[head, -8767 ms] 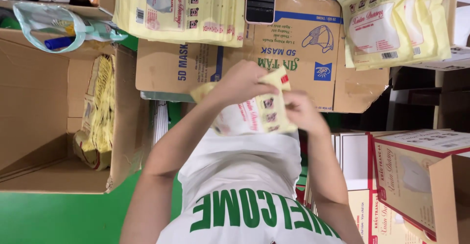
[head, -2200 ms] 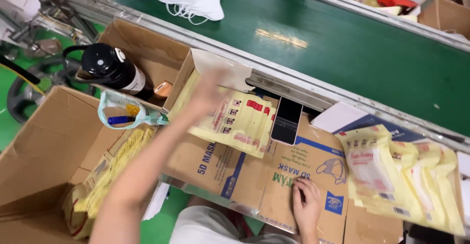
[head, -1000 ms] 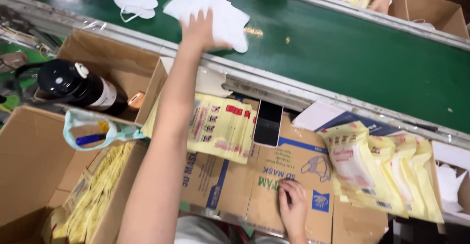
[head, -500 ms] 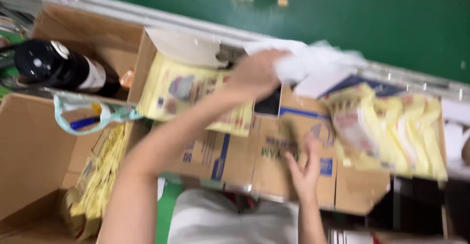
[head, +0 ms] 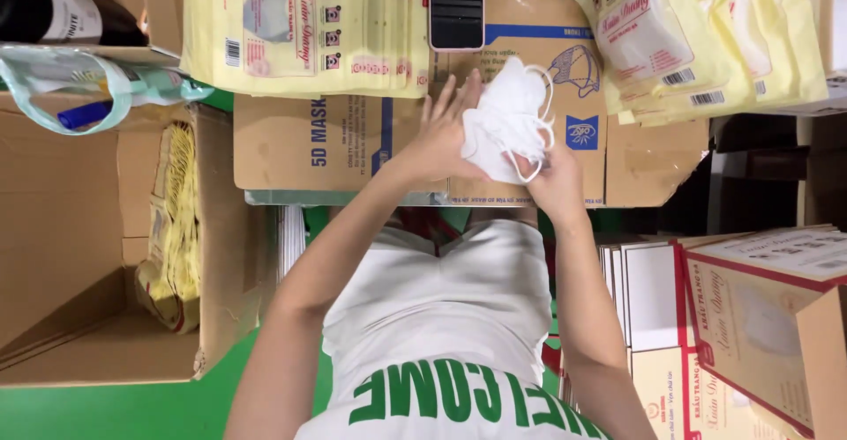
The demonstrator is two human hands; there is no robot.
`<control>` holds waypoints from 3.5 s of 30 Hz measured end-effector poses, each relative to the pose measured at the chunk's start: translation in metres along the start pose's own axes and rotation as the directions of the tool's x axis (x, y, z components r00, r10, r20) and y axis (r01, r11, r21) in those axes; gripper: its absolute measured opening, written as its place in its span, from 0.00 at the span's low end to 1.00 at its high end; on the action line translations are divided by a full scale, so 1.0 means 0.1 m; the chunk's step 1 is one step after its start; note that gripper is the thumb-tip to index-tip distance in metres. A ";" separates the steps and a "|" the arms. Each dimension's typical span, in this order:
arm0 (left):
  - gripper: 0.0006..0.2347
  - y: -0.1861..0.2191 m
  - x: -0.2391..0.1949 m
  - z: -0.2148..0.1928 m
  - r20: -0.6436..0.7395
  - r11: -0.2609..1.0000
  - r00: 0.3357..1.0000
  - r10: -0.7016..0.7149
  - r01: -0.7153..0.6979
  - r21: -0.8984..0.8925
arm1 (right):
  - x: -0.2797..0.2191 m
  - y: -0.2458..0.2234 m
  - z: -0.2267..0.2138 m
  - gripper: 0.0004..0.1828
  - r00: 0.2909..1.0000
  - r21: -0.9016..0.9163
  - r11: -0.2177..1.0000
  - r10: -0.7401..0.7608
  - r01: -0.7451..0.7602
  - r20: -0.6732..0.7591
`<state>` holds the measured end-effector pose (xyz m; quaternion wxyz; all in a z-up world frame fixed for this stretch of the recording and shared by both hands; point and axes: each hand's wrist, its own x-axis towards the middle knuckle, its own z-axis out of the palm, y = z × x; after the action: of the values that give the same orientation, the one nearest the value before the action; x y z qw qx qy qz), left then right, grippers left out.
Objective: Packaging face masks into individual wrappers and then into a larger box.
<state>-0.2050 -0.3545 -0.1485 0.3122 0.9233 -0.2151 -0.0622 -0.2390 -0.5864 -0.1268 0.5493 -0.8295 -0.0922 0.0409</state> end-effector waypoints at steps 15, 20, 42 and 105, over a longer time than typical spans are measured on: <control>0.45 0.15 -0.14 0.31 -0.252 0.933 0.965 -0.068 -0.027 -0.359 | 0.01 0.25 0.31 0.74 0.981 0.407 0.892 -0.187 0.195 -0.058; 0.31 0.14 -0.21 0.37 -0.488 0.992 0.872 -0.027 -0.038 -0.123 | -0.08 0.52 0.41 0.66 0.986 0.437 0.884 -0.141 0.164 -0.084; 0.14 -1.13 0.06 -0.56 -0.729 0.943 0.676 -0.110 0.303 0.138 | -0.12 0.30 0.15 0.24 0.920 0.843 0.533 0.364 -0.076 -0.148; 0.11 0.53 -0.44 -0.01 -0.598 0.933 0.777 -0.198 -0.037 -0.357 | -0.52 -0.03 0.10 0.23 0.924 0.840 0.525 0.374 -0.134 -0.086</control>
<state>-0.2633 -0.3723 -0.1171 0.5211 0.8293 -0.0446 0.1966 -0.2917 -0.5862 -0.1299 0.8656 -0.4803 0.1320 0.0520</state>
